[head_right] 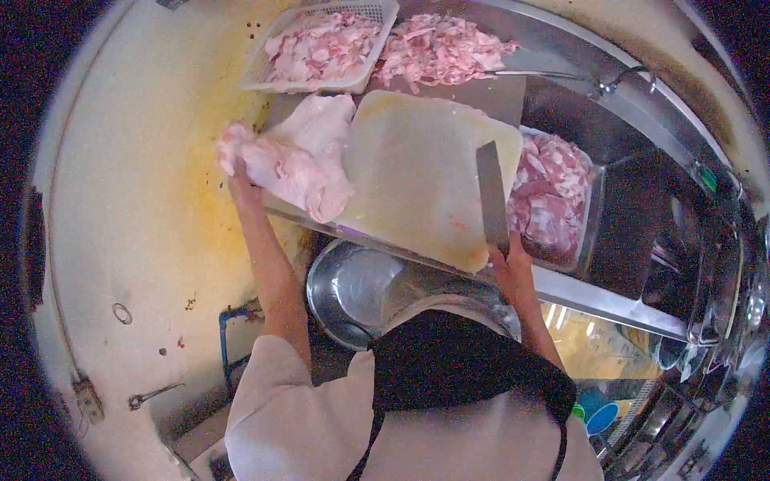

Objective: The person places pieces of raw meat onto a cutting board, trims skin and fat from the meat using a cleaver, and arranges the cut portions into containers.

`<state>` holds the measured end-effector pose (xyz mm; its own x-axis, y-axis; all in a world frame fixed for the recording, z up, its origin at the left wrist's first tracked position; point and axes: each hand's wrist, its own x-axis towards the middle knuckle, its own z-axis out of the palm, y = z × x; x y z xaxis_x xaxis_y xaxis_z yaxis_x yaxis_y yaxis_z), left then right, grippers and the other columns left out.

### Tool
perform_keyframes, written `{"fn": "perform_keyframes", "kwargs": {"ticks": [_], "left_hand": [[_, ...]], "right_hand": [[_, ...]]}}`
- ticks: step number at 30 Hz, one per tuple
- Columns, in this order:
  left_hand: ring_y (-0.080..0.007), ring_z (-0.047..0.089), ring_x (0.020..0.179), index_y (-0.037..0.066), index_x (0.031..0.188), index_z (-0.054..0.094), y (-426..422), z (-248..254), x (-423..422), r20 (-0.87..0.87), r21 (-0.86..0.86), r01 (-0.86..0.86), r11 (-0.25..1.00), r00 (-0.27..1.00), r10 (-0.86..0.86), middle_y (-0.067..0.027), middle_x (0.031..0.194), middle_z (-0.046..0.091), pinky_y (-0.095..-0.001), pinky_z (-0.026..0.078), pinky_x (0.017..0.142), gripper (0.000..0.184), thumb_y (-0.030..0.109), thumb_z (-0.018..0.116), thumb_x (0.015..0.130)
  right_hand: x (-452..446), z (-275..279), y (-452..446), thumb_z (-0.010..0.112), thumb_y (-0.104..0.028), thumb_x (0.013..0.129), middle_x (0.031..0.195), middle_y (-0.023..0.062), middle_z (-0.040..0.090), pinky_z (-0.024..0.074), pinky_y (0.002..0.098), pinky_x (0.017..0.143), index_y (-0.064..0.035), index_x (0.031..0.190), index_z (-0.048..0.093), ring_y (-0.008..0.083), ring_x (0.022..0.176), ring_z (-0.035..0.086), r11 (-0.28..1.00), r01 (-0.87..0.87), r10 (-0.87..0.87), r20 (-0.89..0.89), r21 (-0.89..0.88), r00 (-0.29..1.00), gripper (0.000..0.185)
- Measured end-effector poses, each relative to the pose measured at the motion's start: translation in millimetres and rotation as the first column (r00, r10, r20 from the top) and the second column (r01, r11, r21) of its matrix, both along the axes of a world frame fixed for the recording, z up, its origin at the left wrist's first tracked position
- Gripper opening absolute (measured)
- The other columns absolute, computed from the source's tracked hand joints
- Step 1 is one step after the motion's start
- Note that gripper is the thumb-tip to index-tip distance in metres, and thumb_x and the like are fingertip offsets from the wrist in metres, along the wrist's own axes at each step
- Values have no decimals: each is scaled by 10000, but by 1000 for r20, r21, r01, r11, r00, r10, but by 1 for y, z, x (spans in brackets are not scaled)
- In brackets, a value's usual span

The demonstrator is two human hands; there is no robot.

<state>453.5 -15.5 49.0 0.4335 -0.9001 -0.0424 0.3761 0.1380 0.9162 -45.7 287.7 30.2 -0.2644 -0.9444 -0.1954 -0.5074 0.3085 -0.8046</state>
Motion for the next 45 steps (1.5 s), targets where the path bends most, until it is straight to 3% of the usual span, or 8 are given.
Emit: {"fn": "perform_keyframes", "kwargs": {"ticks": [5, 11, 15, 20, 26, 32, 38, 45], "left_hand": [[-273, 606, 1086, -4, 1294, 492, 33, 107, -88, 313, -84, 214, 973, 933, -178, -129, 1213, 599, -424, 494, 945, 402, 144, 582, 931], [-283, 566, 1146, 90, 1190, 627, 120, 77, -310, 945, 206, 730, 652, 25, -326, -112, 1217, 614, -422, 415, 1016, 419, 197, 670, 787], [-324, 615, 1060, 83, 1121, 657, 200, -25, -410, 963, 53, 906, 421, 65, -262, -139, 1063, 672, -434, 431, 985, 334, 170, 658, 799], [-226, 669, 835, 41, 1046, 667, 221, 13, -364, 549, 312, 573, 758, 542, -636, -112, 935, 688, -352, 522, 756, 204, 112, 611, 864], [-151, 592, 692, 3, 902, 675, 138, -66, -187, 689, -52, -41, 998, 722, 66, -66, 750, 657, -316, 484, 652, 164, 116, 600, 810], [-179, 601, 709, -24, 796, 679, 55, -113, -95, 934, 121, -222, 967, 356, -35, -99, 751, 657, -344, 480, 656, 291, 265, 642, 804], [-229, 641, 684, -23, 817, 694, -27, -65, -131, 662, 578, -95, 810, 636, -398, -104, 811, 686, -363, 514, 621, 317, 291, 701, 777], [-238, 664, 862, -8, 1094, 625, -67, -66, -173, -144, 158, 627, 763, 779, -610, -111, 1002, 669, -360, 566, 785, 319, 125, 667, 806]], "right_hand": [[-17, 16, 4, 612, -217, 918, 700, 106, 590, 437, 347, 496, 6, 1122, 514, 204, 539, 563, 989, 39, -67, 201, 140, 977, 317], [-68, 22, 37, 605, -261, 939, 648, 0, 512, 378, 261, 445, -44, 1019, 534, 95, 485, 476, 941, 335, -325, 409, 49, 853, 242], [-132, 16, 62, 596, -267, 946, 645, -8, 497, 370, 244, 443, -69, 959, 507, 83, 481, 461, 863, 505, -425, 503, -26, 753, 217], [-182, 4, 121, 595, -226, 941, 641, -4, 489, 361, 229, 416, -83, 928, 487, 80, 465, 455, 819, 574, -503, 484, 1, 716, 180], [-161, 2, 150, 569, -200, 950, 608, -9, 478, 361, 247, 381, -68, 986, 492, 88, 435, 454, 847, 511, -514, 460, 143, 724, 157], [-104, 21, 128, 582, -204, 941, 610, -6, 471, 375, 252, 409, -60, 975, 506, 90, 439, 451, 857, 460, -511, 493, 231, 705, 166], [-73, 29, 126, 589, -160, 929, 644, 4, 500, 384, 254, 447, -40, 989, 524, 91, 490, 470, 902, 383, -431, 427, 199, 795, 150], [-51, 44, 134, 597, -133, 925, 659, 16, 516, 387, 271, 458, -19, 1068, 541, 106, 503, 470, 931, 310, -364, 461, 192, 810, 191]]}}
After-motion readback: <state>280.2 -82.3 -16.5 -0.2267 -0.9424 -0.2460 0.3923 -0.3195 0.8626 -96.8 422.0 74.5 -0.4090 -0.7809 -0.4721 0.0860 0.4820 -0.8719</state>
